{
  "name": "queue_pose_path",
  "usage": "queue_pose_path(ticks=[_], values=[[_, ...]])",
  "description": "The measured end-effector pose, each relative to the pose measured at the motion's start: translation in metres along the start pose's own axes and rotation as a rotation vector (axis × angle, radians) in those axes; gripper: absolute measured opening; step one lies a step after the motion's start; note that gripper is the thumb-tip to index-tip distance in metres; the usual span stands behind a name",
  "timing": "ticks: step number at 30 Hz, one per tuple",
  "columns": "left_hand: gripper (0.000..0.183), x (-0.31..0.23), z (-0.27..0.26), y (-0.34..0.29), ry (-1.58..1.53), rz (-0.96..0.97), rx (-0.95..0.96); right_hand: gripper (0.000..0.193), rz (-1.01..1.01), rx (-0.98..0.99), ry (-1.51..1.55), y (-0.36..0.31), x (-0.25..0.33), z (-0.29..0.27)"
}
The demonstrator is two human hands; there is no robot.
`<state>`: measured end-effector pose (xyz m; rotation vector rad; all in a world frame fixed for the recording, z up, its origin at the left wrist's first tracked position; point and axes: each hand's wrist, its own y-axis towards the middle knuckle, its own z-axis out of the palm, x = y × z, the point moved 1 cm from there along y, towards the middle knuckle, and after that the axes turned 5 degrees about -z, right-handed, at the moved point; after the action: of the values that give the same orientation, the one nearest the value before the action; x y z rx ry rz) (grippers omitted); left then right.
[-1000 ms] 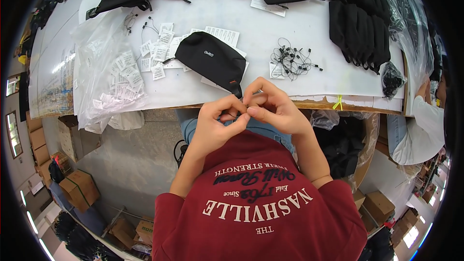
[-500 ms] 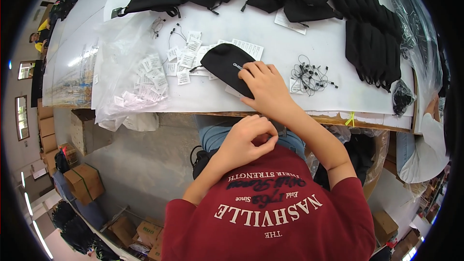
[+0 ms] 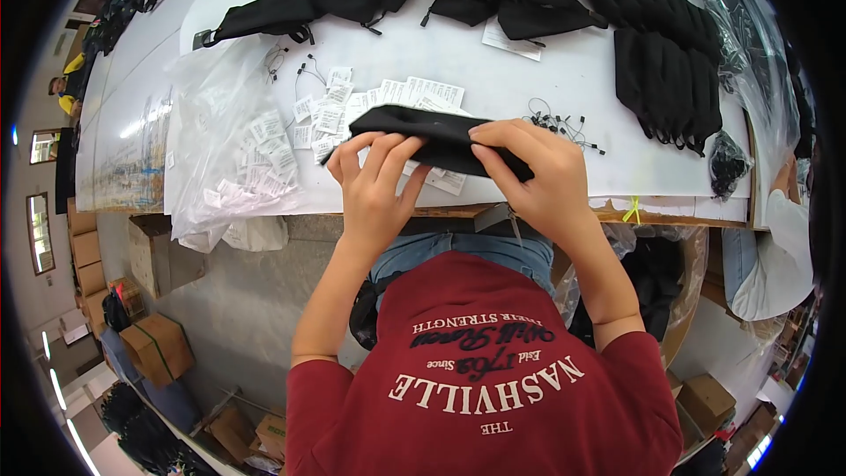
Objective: The recorder is inserting instruction cards and product tags into black pouches at an assembly table.
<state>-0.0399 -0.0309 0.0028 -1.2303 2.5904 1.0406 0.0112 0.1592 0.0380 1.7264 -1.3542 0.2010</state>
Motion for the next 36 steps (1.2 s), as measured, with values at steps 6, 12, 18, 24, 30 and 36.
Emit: queue_pose_path(ticks=[6, 12, 18, 24, 30, 36], values=[[0.033, -0.001, -0.004, -0.003, 0.018, 0.102, -0.029, 0.006, 0.021, 0.044, 0.124, -0.004, 0.006, -0.006], [0.032, -0.003, -0.002, -0.005, 0.035, 0.082, -0.006, 0.005, 0.043, 0.052, 0.168, -0.005, 0.011, -0.006], [0.033, 0.009, -0.015, 0.003, -0.124, -0.007, -0.035, 0.04, 0.238, -0.03, 0.695, -0.001, -0.008, -0.01], [0.025, 0.006, -0.023, 0.003, -0.467, -0.335, 0.01, 0.05, 0.495, 0.523, 0.668, -0.039, -0.017, -0.002], [0.022, 0.014, -0.022, -0.002, -0.456, -0.326, 0.073, 0.027, 0.631, 0.209, 1.001, -0.055, -0.023, 0.003], [0.02, 0.017, -0.035, -0.014, -0.426, -0.367, 0.334, 0.041, 0.809, -0.554, 1.008, -0.028, -0.036, -0.028]])
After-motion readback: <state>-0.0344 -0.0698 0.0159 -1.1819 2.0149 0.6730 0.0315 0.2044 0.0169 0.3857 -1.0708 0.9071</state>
